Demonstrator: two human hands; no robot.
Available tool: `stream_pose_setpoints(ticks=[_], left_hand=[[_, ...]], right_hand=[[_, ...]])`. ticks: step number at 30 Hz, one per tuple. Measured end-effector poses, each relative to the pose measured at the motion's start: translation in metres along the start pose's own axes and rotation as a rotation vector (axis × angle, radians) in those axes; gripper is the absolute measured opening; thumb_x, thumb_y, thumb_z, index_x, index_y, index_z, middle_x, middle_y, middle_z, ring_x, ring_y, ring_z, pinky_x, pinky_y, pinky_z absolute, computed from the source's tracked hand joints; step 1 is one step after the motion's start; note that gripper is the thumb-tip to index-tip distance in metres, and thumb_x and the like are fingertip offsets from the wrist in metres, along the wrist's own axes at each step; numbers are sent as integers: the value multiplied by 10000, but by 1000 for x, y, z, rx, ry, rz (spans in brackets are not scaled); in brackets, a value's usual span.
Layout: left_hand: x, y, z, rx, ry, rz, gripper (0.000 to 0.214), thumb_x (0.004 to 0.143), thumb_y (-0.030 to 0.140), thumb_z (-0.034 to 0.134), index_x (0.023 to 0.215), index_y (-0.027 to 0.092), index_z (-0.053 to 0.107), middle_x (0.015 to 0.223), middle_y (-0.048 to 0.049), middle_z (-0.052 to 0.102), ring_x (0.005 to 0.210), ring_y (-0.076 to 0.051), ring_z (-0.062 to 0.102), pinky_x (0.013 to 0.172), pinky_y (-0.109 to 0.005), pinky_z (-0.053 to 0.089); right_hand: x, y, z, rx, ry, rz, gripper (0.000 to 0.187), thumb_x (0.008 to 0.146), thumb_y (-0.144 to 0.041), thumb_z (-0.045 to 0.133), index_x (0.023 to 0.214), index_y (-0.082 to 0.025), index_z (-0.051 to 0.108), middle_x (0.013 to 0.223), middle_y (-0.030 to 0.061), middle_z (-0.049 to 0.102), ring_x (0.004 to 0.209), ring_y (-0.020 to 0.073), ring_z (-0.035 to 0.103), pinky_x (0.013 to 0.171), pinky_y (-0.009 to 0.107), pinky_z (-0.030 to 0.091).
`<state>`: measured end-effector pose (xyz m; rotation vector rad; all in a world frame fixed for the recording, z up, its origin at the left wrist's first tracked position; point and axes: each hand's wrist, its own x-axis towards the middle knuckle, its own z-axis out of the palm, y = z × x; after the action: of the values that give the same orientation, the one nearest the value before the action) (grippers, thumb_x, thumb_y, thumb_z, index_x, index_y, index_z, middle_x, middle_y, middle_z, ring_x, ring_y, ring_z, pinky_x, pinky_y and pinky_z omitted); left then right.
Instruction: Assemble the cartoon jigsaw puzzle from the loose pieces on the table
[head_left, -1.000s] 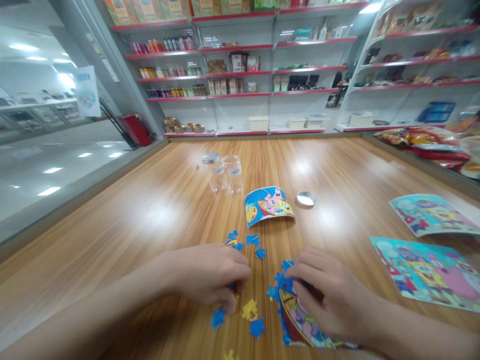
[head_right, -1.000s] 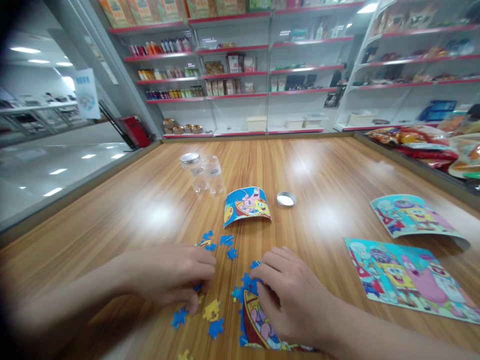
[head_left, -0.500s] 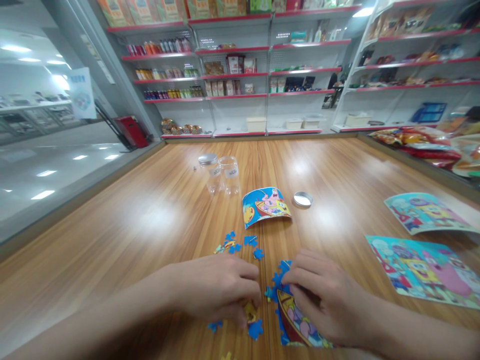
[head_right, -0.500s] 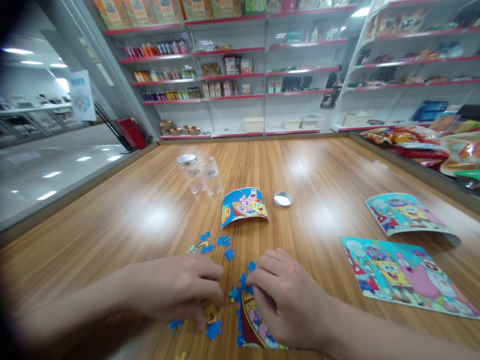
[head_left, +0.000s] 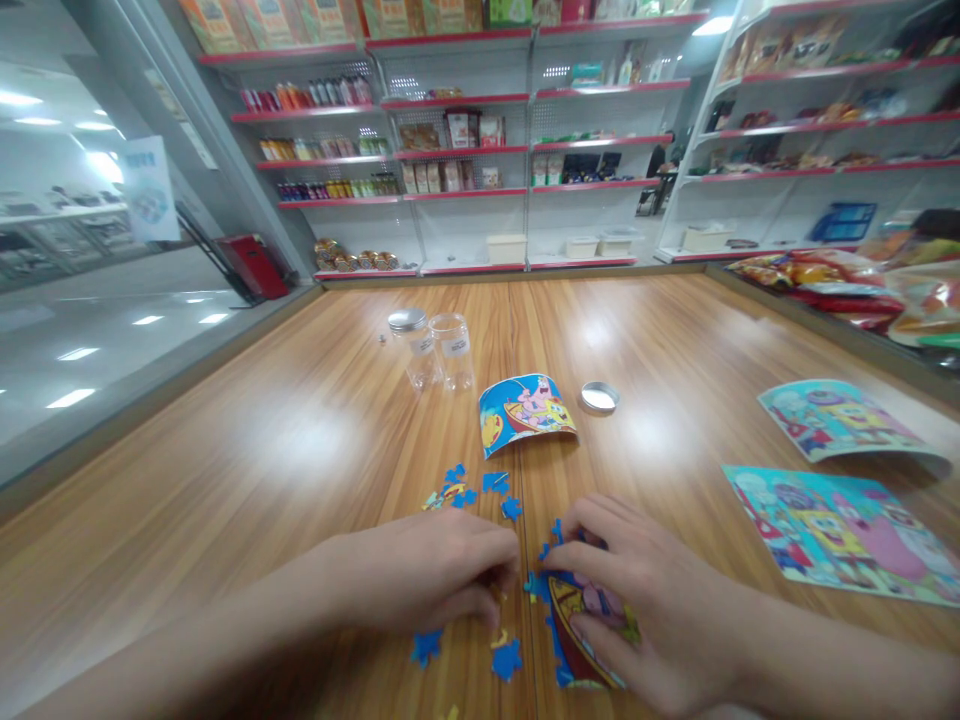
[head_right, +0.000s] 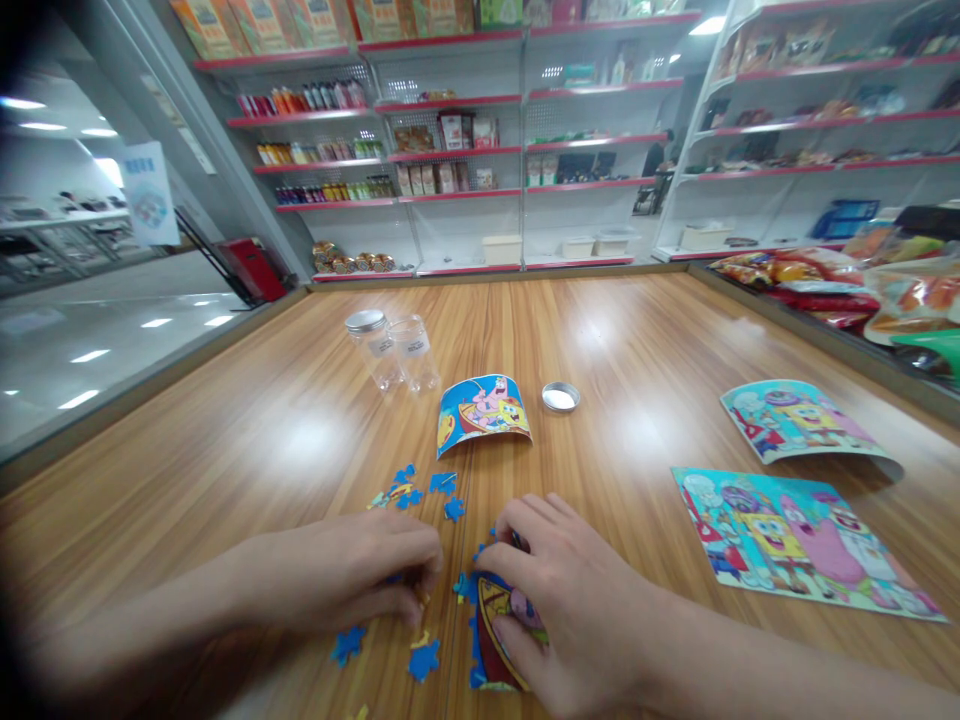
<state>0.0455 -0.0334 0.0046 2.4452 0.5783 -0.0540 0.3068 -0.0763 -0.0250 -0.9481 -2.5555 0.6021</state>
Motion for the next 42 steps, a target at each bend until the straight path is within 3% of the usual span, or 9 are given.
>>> stream_pose_setpoints(ticks=[6, 11, 15, 19, 24, 29, 36, 42], left_hand=[[-2, 7, -9, -7, -23, -139, 68, 911, 173, 663, 970, 171, 629, 926, -38, 702, 863, -192, 668, 723, -267, 493], [-6, 9, -11, 52, -63, -131, 119, 899, 222, 702, 994, 171, 653, 964, -51, 716, 905, -208, 682, 756, -284, 497], [-15, 8, -18, 104, -51, -137, 157, 862, 255, 750, 953, 175, 650, 934, -24, 705, 849, -180, 675, 702, -255, 473], [-25, 9, -27, 194, -31, -246, 314, 745, 332, 852, 927, 182, 644, 905, -13, 700, 800, -192, 677, 644, -256, 447], [-23, 9, -21, 288, -38, -312, 337, 707, 376, 872, 859, 174, 649, 843, -23, 707, 753, -225, 686, 582, -273, 388], [-20, 5, -9, 267, -74, -312, 230, 763, 299, 831, 851, 180, 655, 862, -22, 706, 761, -210, 670, 573, -270, 374], [-21, 7, -11, 236, -57, -262, 206, 784, 267, 808, 855, 179, 635, 868, -16, 688, 760, -191, 653, 593, -269, 384], [-19, 15, -17, 126, -60, -110, 113, 834, 141, 682, 769, 179, 597, 752, 11, 642, 698, -142, 596, 580, -245, 369]], right_hand=[[1, 4, 2, -36, -19, 25, 263, 860, -248, 600, 1122, -221, 620, 1054, 90, 536, 931, 248, 493, 809, 418, 414], [2, 6, 2, -50, 0, 30, 244, 898, -248, 566, 1134, -224, 622, 1074, 93, 537, 956, 251, 493, 833, 429, 424], [1, 8, 3, -47, 29, 15, 251, 891, -239, 576, 1133, -216, 639, 1058, 97, 543, 947, 247, 503, 825, 422, 437], [1, 8, 3, -49, 76, -9, 243, 869, -208, 593, 1104, -204, 655, 1038, 100, 552, 934, 245, 514, 811, 414, 445], [2, 9, 4, -28, 170, -59, 217, 879, -185, 586, 1084, -194, 656, 1009, 99, 563, 907, 234, 520, 796, 404, 445], [2, 10, 4, -6, 212, -90, 212, 890, -173, 574, 1087, -189, 650, 996, 96, 563, 899, 229, 519, 786, 407, 437], [-1, 10, 4, -12, 207, -84, 203, 895, -171, 563, 1076, -188, 654, 996, 98, 563, 900, 233, 519, 779, 409, 434], [2, 10, 6, -2, 234, -117, 215, 878, -144, 571, 1072, -189, 652, 976, 91, 579, 882, 225, 528, 770, 396, 433]])
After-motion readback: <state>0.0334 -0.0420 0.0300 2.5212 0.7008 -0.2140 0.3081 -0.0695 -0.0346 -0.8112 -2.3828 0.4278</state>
